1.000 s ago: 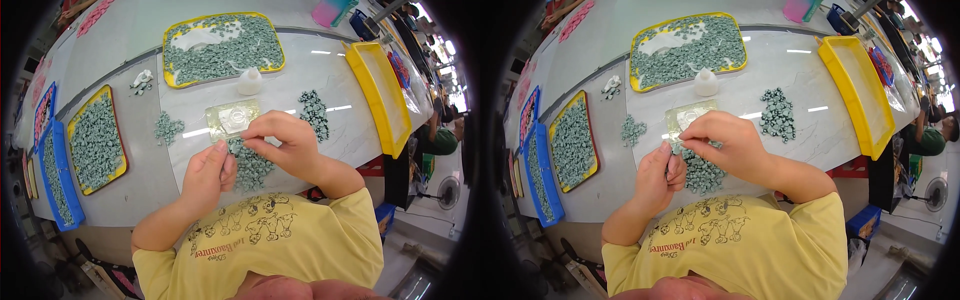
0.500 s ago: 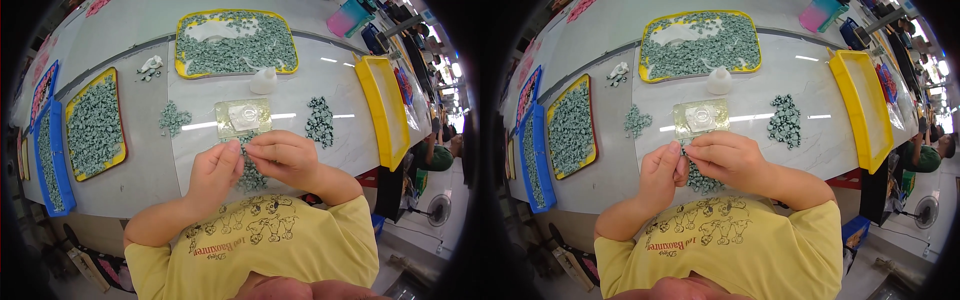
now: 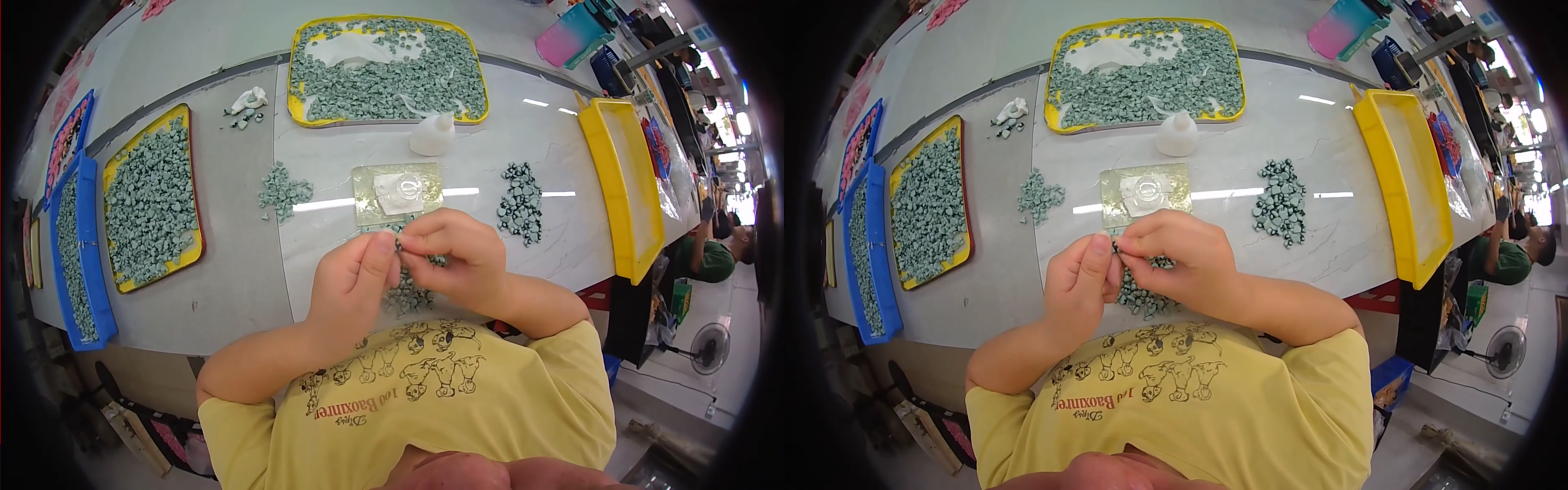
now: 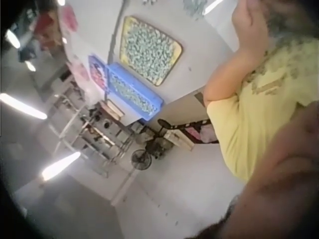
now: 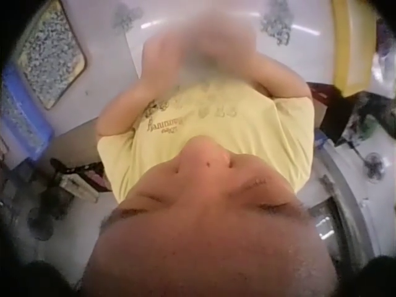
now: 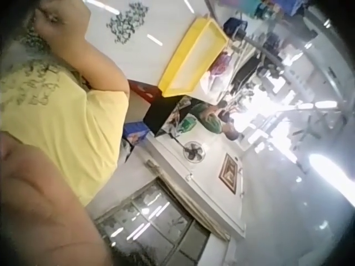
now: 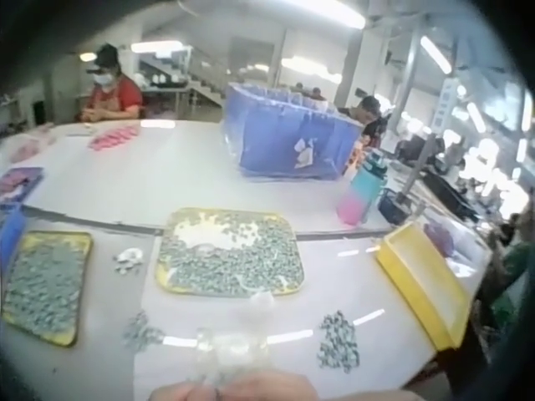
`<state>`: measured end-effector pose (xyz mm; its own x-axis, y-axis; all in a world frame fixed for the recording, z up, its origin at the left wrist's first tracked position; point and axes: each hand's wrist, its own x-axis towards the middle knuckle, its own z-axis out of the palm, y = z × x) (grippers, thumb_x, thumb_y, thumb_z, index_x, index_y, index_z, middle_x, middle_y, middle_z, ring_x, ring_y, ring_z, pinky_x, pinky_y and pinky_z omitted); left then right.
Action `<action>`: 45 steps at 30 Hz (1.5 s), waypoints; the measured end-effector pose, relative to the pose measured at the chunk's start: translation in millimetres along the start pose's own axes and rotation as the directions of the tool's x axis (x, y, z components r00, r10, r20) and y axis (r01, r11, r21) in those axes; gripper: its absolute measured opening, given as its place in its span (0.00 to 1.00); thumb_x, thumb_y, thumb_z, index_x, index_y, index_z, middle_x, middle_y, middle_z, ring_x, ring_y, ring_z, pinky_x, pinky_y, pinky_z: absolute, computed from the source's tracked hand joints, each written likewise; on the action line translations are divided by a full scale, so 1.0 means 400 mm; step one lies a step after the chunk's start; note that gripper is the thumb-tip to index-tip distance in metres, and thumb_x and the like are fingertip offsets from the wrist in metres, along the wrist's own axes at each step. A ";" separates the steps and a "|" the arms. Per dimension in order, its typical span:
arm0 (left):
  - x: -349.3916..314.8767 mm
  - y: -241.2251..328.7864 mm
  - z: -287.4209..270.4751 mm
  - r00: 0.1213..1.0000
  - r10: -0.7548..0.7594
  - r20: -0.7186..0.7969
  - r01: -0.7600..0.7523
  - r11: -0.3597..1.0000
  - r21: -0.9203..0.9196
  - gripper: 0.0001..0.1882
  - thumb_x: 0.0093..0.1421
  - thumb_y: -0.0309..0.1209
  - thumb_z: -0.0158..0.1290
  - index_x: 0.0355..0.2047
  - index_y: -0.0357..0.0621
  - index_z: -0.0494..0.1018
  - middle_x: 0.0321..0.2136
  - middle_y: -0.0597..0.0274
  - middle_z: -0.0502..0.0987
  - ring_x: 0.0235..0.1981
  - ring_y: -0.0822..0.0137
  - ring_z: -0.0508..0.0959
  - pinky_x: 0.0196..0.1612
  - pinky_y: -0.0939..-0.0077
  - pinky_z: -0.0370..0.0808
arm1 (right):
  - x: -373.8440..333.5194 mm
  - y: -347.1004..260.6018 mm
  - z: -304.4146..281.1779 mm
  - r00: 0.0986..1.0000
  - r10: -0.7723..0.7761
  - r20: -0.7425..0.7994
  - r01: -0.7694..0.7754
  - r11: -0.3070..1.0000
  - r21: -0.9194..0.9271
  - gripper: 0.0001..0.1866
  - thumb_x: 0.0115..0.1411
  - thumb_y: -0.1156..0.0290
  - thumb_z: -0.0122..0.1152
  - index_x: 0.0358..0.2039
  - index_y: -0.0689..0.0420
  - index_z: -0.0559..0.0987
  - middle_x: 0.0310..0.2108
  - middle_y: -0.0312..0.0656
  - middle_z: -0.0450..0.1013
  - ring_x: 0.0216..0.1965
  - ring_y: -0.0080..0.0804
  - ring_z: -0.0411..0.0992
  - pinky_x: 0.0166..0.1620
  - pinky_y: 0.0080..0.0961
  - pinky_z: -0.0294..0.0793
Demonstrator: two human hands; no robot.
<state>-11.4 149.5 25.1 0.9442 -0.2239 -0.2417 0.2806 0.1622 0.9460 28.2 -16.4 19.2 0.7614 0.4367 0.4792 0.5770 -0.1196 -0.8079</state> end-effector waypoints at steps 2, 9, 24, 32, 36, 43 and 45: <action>0.000 0.009 0.003 0.998 -0.056 0.034 0.057 0.998 -0.030 0.19 0.64 0.39 0.38 0.23 0.38 0.67 0.18 0.71 0.65 0.20 0.80 0.62 0.24 0.84 0.61 | -0.002 -0.003 -0.007 0.996 0.088 0.000 -0.088 0.995 0.040 0.12 0.42 0.87 0.61 0.30 0.64 0.76 0.30 0.44 0.72 0.29 0.27 0.71 0.29 0.18 0.70; 0.006 0.015 0.021 0.995 -0.013 0.096 0.017 0.999 -0.037 0.14 0.63 0.32 0.38 0.22 0.40 0.65 0.19 0.72 0.65 0.21 0.82 0.60 0.25 0.87 0.59 | 0.000 0.003 -0.044 0.992 0.121 0.045 -0.124 0.988 0.092 0.12 0.43 0.86 0.61 0.31 0.63 0.77 0.30 0.45 0.73 0.30 0.29 0.72 0.31 0.17 0.71; 0.036 0.008 0.038 0.975 -0.119 0.189 0.154 0.972 -0.180 0.12 0.62 0.32 0.41 0.23 0.42 0.65 0.17 0.73 0.64 0.18 0.82 0.60 0.22 0.86 0.59 | 0.014 0.016 -0.099 0.994 -0.053 0.091 0.055 0.998 -0.019 0.11 0.41 0.85 0.62 0.28 0.62 0.76 0.28 0.43 0.73 0.26 0.31 0.72 0.27 0.20 0.71; 0.052 -0.002 0.077 0.883 -0.410 0.229 0.427 0.904 -0.026 0.12 0.62 0.34 0.40 0.23 0.42 0.63 0.14 0.73 0.57 0.13 0.80 0.52 0.14 0.84 0.48 | 0.042 0.052 -0.285 0.960 0.271 0.070 -0.178 0.784 -0.595 0.07 0.48 0.79 0.58 0.30 0.60 0.77 0.26 0.42 0.72 0.27 0.37 0.71 0.31 0.26 0.71; 0.066 0.005 0.077 0.870 -0.425 0.251 0.487 0.822 -0.296 0.08 0.61 0.30 0.39 0.27 0.41 0.64 0.20 0.69 0.61 0.16 0.80 0.55 0.16 0.85 0.50 | 0.017 0.091 -0.351 0.902 0.431 -0.002 -0.259 0.539 -0.802 0.07 0.48 0.79 0.55 0.30 0.61 0.76 0.28 0.46 0.72 0.31 0.43 0.70 0.36 0.31 0.69; 0.073 0.005 0.076 0.934 -0.336 0.122 0.347 0.770 -0.536 0.07 0.62 0.28 0.38 0.34 0.39 0.65 0.24 0.68 0.63 0.17 0.80 0.56 0.18 0.86 0.53 | 0.001 0.132 -0.340 0.802 0.597 -0.031 -0.317 0.381 -0.868 0.08 0.46 0.81 0.52 0.29 0.63 0.73 0.29 0.48 0.69 0.34 0.45 0.68 0.38 0.32 0.68; 0.079 -0.003 0.061 0.941 -0.318 0.120 0.333 0.792 -0.512 0.07 0.63 0.29 0.39 0.34 0.39 0.65 0.24 0.67 0.63 0.18 0.81 0.56 0.17 0.87 0.53 | 0.005 0.131 -0.332 0.792 0.609 -0.037 -0.344 0.396 -0.851 0.08 0.45 0.82 0.52 0.30 0.62 0.73 0.29 0.48 0.69 0.34 0.45 0.69 0.38 0.32 0.68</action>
<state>14.0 118.6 21.6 0.7781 -0.3778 -0.5018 0.6250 0.5457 0.5582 99.4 -140.3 23.4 0.9657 0.2399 -0.0992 0.2179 -0.9568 -0.1926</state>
